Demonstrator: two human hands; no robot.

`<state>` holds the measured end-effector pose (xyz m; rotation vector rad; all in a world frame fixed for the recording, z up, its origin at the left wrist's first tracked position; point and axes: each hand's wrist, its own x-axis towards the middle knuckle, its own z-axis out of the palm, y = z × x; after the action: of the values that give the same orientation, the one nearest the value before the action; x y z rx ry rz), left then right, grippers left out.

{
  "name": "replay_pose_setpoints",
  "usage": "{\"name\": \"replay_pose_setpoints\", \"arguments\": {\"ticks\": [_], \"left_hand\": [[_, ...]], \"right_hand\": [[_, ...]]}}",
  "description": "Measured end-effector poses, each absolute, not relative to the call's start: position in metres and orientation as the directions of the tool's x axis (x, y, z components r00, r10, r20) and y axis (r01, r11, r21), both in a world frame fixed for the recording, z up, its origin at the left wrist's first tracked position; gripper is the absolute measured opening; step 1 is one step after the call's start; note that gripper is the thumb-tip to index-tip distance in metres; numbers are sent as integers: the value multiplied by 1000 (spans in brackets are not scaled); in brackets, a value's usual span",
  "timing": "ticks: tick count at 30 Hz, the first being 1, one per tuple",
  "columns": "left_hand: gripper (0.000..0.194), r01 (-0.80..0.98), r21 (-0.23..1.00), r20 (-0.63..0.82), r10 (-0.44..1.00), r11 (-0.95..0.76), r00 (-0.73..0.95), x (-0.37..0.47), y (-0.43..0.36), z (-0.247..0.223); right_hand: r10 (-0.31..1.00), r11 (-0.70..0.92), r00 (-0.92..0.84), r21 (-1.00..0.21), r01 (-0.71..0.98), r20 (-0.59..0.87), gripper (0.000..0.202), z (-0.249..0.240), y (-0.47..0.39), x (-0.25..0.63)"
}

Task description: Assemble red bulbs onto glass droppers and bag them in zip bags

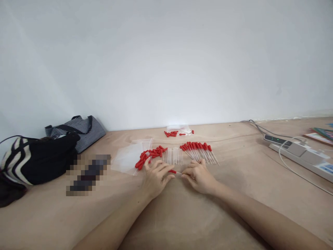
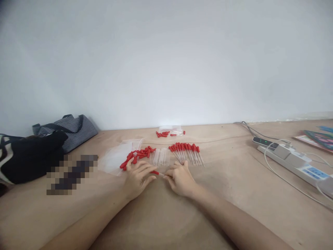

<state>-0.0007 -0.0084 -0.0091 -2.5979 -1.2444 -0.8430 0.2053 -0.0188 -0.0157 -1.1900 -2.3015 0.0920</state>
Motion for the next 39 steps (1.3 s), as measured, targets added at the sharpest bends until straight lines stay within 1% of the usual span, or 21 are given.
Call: {"name": "replay_pose_setpoints", "arguments": {"ticks": [2, 3, 4, 6, 8, 11, 15, 20, 25, 27, 35, 37, 39], "left_hand": [[41, 826, 121, 523, 743, -550, 418, -8, -2, -12], [48, 860, 122, 513, 773, -496, 373, -12, 2, -14], [50, 886, 120, 505, 796, -448, 334, -17, 6, -15], [48, 923, 114, 500, 824, -368, 266, -25, 11, -18], [43, 941, 106, 502, 834, -322, 229, -30, 14, -20], [40, 953, 101, 484, 851, -286, 204, -33, 13, -20], [37, 970, 88, 479, 864, -225, 157, -38, 13, -17], [21, 990, 61, 498, 863, -131, 83, -46, 18, -11], [18, 998, 7, 519, 853, -65, 52, -46, 24, -11], [17, 998, 4, 516, 855, -56, 46, -45, 27, -11], [13, 995, -8, 607, 790, -102, 86, -41, 18, 2], [10, 986, 22, 611, 783, -168, 120, -36, 10, 6], [9, 951, 87, 601, 777, -298, 188, -27, 2, 8]], "right_hand": [[815, 510, -338, -307, 804, 470, 25, -18, -9, 205], [835, 443, -257, -316, 839, 487, 25, -19, -2, 204], [849, 371, -177, -325, 870, 497, 24, -20, 6, 203], [873, 237, -55, -321, 917, 485, 23, -21, 21, 200], [891, 121, 27, -295, 948, 453, 22, -21, 35, 196], [903, 24, 90, -259, 966, 421, 20, -24, 49, 190], [902, 27, 81, -242, 970, 425, 19, -30, 53, 186], [900, 38, 71, -241, 970, 430, 23, -26, 49, 184], [967, -56, 106, -211, 976, 234, 28, -14, 48, 174], [974, -85, 125, -208, 974, 189, 28, -11, 51, 171], [981, -143, 168, -231, 962, 96, 20, -5, 61, 166], [982, -135, 162, -239, 962, 99, 20, -3, 61, 167], [983, -104, 137, -247, 963, 118, 21, -1, 57, 170]]}}
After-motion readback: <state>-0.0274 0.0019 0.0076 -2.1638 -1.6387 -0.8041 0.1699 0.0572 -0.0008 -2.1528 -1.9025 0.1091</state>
